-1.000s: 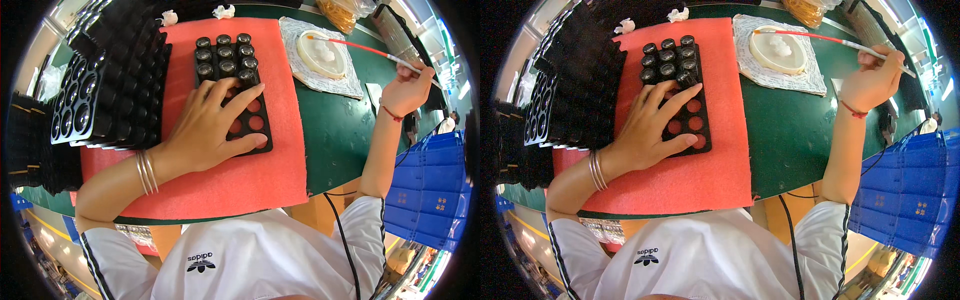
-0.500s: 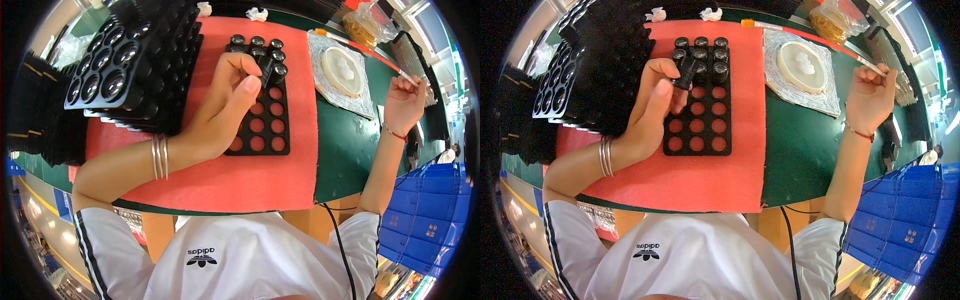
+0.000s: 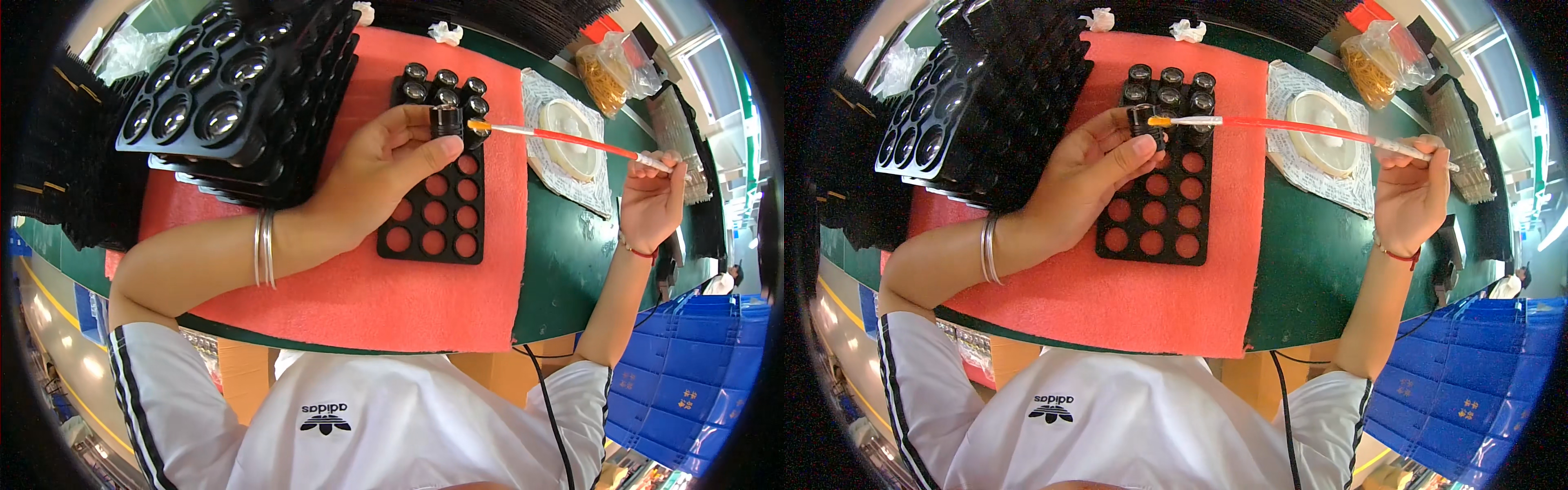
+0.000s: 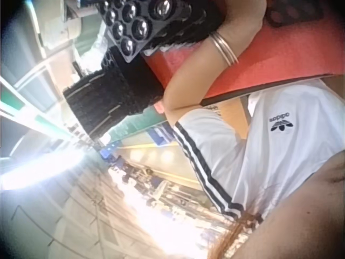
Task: Applying adhesive to small cylindrical components and placing them into a grid tray for assembly.
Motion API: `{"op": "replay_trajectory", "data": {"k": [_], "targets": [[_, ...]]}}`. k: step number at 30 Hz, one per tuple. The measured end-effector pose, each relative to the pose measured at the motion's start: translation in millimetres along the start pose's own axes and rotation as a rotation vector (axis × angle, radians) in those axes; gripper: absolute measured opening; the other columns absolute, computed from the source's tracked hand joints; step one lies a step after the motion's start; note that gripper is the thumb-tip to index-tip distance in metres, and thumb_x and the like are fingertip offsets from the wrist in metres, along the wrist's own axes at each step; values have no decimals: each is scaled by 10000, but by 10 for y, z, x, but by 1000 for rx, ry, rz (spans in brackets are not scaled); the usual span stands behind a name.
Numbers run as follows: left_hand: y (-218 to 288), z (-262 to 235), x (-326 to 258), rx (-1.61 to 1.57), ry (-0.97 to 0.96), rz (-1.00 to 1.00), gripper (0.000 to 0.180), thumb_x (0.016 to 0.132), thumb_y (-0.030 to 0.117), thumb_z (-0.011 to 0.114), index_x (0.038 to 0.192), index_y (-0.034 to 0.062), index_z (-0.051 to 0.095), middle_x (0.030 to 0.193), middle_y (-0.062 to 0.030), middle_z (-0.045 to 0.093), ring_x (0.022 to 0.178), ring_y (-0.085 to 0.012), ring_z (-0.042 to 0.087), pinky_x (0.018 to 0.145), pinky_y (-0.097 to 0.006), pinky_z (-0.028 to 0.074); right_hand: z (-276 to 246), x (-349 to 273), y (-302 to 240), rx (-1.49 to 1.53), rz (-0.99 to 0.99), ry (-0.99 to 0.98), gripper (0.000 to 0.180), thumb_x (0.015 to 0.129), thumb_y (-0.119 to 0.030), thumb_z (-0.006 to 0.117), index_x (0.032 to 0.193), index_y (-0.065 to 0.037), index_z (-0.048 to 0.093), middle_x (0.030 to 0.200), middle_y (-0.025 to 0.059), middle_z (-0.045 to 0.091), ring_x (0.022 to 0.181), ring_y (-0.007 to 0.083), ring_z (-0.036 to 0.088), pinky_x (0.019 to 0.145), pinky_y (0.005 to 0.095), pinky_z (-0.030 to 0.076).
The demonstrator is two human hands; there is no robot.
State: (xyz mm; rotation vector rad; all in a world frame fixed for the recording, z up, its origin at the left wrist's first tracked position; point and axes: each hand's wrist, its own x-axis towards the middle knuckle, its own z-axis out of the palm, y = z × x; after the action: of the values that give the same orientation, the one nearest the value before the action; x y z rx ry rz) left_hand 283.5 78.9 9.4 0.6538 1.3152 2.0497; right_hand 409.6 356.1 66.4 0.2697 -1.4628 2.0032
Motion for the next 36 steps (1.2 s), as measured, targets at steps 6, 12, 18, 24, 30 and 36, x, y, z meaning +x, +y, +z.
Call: {"op": "replay_trajectory", "data": {"k": [6, 12, 18, 24, 30, 36], "targets": [[44, 26, -17, 18, 6, -2, 292, 796, 194, 596, 1012, 19, 503, 941, -42, 568, 880, -95, 524, 763, -227, 418, 27, -24, 13, -84, -6, -29, 262, 898, -235, 382, 894, -1, 502, 749, 108, 556, 705, 186, 537, 700, 296, 420], [53, 11, -17, 43, -26, 7, 264, 809, 187, 576, 1012, 34, 502, 941, -28, 564, 871, -87, 527, 757, -217, 422, 22, -11, 22, -165, -32, -36, 265, 899, -224, 378, 906, 12, 498, 788, 124, 574, 736, 200, 564, 709, 294, 435], [42, -17, -23, 30, -72, -29, 254, 836, 176, 540, 1053, 55, 485, 1008, -35, 557, 902, -92, 529, 806, -218, 424, 6, -9, 14, -227, -60, -38, 265, 900, -217, 377, 912, 19, 497, 794, 120, 573, 742, 202, 563, 700, 291, 433], [44, -9, -36, -16, -86, -23, 269, 854, 183, 509, 1083, 45, 481, 1059, -74, 553, 936, -124, 531, 833, -244, 413, -39, 15, 1, -217, -82, 18, 257, 895, -217, 392, 896, 9, 512, 776, 105, 568, 722, 188, 554, 702, 291, 426], [48, 18, -55, 48, -108, 16, 270, 840, 130, 518, 1085, 28, 471, 1066, -96, 549, 975, -139, 520, 838, -260, 411, -256, 87, -29, 64, -57, 114, 247, 891, -218, 398, 884, -5, 523, 760, 87, 578, 710, 169, 547, 716, 297, 434], [518, 214, -387, 567, -426, 205, 277, 698, 68, 642, 949, 44, 527, 891, -84, 583, 764, -145, 584, 657, -247, 469, -316, 110, -33, 88, -64, 75, 243, 897, -215, 389, 901, -14, 525, 756, 83, 575, 735, 171, 537, 738, 299, 446]]}}
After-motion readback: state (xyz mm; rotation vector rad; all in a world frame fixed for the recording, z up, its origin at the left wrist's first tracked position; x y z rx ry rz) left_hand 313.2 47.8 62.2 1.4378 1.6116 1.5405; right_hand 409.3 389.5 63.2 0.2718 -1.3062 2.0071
